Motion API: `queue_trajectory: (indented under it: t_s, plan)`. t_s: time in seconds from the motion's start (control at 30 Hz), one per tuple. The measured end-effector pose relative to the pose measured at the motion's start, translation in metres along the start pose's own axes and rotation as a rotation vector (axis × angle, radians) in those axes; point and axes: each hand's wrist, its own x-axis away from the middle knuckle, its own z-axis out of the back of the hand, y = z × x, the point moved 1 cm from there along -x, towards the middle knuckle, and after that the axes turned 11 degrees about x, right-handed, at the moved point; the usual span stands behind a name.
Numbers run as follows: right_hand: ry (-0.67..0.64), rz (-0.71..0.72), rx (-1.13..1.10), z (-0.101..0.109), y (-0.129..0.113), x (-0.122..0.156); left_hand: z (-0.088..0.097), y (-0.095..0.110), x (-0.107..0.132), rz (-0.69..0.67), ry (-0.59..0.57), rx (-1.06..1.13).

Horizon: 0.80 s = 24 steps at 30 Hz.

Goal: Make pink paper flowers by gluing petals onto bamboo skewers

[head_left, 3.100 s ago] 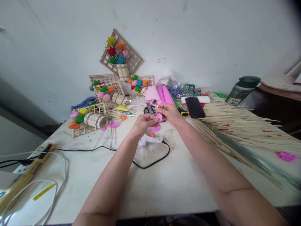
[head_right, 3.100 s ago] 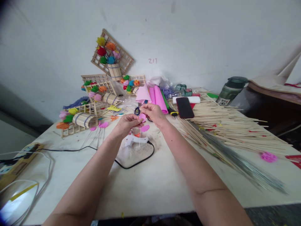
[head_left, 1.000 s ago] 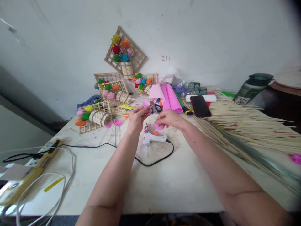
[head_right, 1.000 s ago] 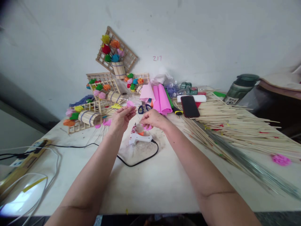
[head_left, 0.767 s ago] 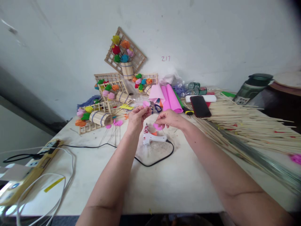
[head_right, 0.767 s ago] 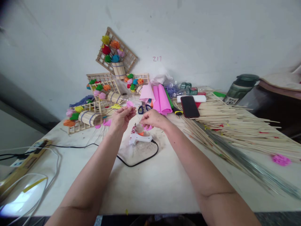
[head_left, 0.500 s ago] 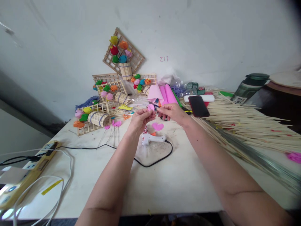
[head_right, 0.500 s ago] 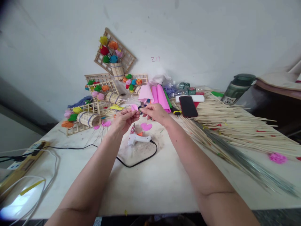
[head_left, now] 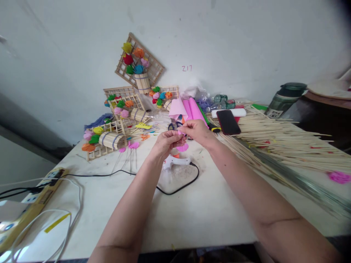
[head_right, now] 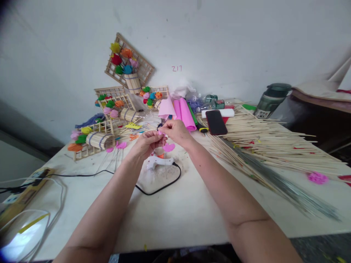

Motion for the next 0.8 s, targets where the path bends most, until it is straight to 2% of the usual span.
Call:
queue_trajectory:
  t_s: [0.17, 0.3, 0.53, 0.67, 0.8]
  plan:
    - [0.103, 0.021, 0.080, -0.001, -0.003, 0.000, -0.002, 0.001, 0.001, 0.028, 0.023, -0.009]
    - [0.138, 0.035, 0.084, -0.002, -0.002, -0.001, -0.004, 0.001, 0.001, 0.044, 0.060, -0.034]
    - [0.123, -0.008, 0.007, -0.005, 0.001, -0.001, -0.003, -0.003, -0.001, 0.007, 0.084, -0.029]
    - [0.058, -0.117, -0.079, -0.006, 0.004, -0.001, 0.002, -0.006, -0.002, 0.002, 0.066, -0.011]
    - [0.048, -0.185, -0.145, -0.007, 0.007, -0.001, 0.004, -0.007, -0.003, 0.016, 0.063, 0.003]
